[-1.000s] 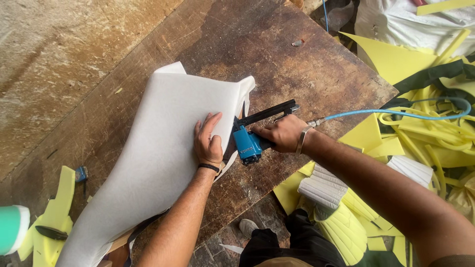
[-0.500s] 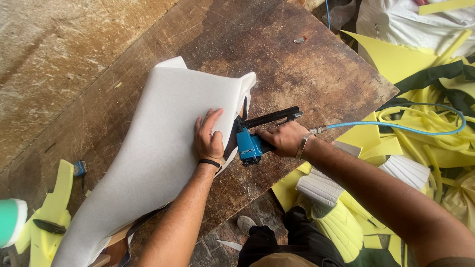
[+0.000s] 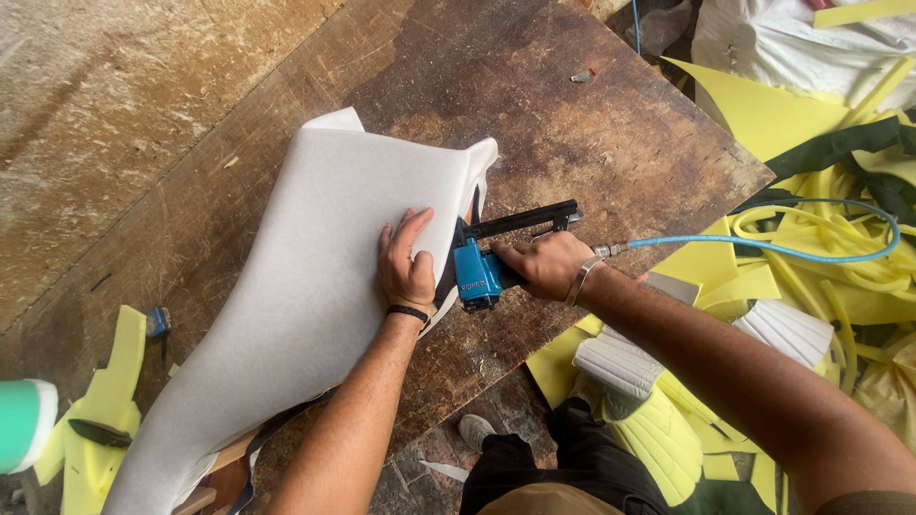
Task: The person staples a light-colored fabric cover onto a contoured foam seat using a pneumatic staple gun, then trims excess fabric with scissors. The person repeatedly smooths and adjusts the fabric to fit the seat's curves before securing it.
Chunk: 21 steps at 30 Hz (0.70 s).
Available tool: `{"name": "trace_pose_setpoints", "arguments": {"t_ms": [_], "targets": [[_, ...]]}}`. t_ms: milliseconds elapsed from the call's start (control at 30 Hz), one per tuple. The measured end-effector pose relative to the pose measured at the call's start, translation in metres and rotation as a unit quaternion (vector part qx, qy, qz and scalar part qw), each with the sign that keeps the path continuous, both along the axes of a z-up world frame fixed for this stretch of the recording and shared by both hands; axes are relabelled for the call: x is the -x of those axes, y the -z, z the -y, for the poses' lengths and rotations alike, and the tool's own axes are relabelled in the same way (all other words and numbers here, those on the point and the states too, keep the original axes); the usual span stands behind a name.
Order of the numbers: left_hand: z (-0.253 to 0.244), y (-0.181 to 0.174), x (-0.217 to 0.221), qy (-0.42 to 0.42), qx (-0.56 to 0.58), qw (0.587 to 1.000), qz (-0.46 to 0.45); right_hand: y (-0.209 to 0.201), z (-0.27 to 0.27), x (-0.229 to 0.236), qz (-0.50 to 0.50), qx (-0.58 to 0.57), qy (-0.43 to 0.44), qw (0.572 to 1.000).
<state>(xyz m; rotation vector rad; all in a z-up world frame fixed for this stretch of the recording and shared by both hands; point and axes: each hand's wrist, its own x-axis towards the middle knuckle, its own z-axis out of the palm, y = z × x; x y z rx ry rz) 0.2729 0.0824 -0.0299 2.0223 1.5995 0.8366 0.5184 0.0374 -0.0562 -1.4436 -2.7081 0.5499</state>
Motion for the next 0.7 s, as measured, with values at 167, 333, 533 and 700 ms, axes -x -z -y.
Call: {"name": "trace_pose_setpoints", "arguments": {"t_ms": [167, 333, 533, 700], "targets": [[0.0, -0.008, 0.002, -0.015, 0.004, 1.0, 0.003, -0.009, -0.006, 0.009, 0.023, 0.04, 0.008, 0.999], [0.003, -0.004, -0.001, 0.004, 0.003, 1.0, 0.011, 0.0, -0.001, 0.011, 0.024, 0.071, 0.038, 0.996], [0.002, 0.004, 0.004, 0.003, -0.017, 1.0, -0.008, 0.032, -0.007, -0.034, -0.024, 0.029, 0.018, 0.999], [0.0, 0.009, 0.0, -0.008, -0.049, 0.998, -0.027, 0.064, -0.02, -0.096, 0.099, 0.036, 0.136, 0.985]]}}
